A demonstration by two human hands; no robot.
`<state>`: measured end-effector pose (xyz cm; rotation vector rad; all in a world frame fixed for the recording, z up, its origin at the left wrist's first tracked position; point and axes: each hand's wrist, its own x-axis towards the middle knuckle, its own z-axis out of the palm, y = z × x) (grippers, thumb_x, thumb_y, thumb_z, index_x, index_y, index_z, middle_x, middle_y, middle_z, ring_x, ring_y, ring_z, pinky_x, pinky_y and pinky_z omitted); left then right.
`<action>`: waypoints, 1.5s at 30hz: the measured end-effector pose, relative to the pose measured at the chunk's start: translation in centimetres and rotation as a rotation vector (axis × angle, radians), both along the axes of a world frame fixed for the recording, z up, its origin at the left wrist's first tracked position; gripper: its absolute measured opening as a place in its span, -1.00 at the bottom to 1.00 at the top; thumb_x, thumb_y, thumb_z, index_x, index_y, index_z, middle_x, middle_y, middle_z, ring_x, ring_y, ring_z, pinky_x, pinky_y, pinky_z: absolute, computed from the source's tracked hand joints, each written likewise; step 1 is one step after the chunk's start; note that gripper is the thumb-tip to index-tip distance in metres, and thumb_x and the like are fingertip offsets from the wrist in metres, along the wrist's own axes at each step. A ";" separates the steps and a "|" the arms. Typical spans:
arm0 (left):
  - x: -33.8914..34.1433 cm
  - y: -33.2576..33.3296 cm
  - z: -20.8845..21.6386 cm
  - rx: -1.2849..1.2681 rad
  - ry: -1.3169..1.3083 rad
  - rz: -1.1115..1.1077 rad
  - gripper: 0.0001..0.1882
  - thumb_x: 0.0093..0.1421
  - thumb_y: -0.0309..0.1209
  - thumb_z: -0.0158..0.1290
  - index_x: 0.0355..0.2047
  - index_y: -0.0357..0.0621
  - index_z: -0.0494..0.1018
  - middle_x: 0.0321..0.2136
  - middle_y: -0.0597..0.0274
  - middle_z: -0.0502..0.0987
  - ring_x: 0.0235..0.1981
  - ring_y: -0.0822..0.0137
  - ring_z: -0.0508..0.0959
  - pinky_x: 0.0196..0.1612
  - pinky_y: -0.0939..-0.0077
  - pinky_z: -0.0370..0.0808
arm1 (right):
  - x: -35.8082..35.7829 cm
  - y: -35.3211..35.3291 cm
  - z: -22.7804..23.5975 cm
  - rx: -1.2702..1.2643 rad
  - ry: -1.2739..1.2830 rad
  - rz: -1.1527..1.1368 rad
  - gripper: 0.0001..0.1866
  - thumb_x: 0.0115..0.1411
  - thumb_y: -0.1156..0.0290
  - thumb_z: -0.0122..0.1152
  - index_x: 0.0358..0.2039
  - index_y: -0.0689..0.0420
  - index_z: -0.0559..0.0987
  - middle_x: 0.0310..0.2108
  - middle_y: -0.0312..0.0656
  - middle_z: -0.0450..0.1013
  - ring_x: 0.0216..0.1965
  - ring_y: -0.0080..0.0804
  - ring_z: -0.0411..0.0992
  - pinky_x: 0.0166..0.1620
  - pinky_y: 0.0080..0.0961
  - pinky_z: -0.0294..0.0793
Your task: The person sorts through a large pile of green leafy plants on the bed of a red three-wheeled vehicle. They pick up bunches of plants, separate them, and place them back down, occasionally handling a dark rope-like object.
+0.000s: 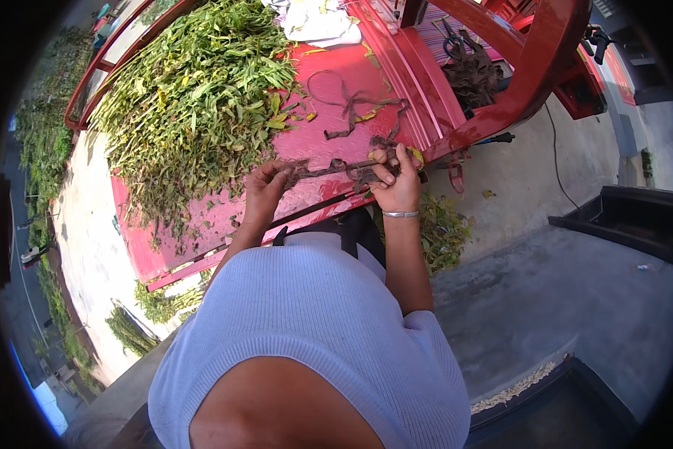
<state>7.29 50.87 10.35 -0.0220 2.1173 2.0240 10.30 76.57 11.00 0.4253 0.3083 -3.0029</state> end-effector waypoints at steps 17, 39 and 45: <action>-2.3 -2.2 3.6 0.728 -0.340 0.084 -0.84 0.23 -0.23 -0.02 -0.25 0.01 0.38 -0.33 0.38 0.50 -0.33 0.43 0.49 -0.44 0.64 0.45 | 0.6 -1.6 3.9 0.727 0.000 0.070 -0.87 0.25 0.37 0.01 -0.32 0.16 0.41 -0.44 -0.23 0.43 -0.64 -0.67 0.22 -0.62 -0.73 0.17; -0.2 -0.2 5.9 0.398 -0.403 -0.102 -0.67 0.31 -0.17 -0.22 -0.18 -0.19 0.31 -0.28 0.14 0.46 -0.26 0.27 0.51 -0.23 0.27 0.56 | 1.4 -8.0 -0.6 0.895 0.231 0.462 -0.90 0.20 0.44 0.09 -0.39 0.20 0.48 -0.59 -0.43 0.35 -0.61 -0.76 0.23 -0.60 -0.76 0.18; -0.2 -0.7 3.9 0.791 -0.687 -0.246 -0.46 0.28 0.03 -0.28 0.00 -0.19 0.23 -0.19 0.02 0.45 -0.22 0.15 0.53 -0.31 0.33 0.60 | 1.4 -8.6 2.1 1.189 0.351 0.221 -0.79 0.22 0.39 0.06 -0.51 0.22 0.47 -0.66 -0.46 0.30 -0.63 -0.78 0.16 -0.60 -0.71 0.14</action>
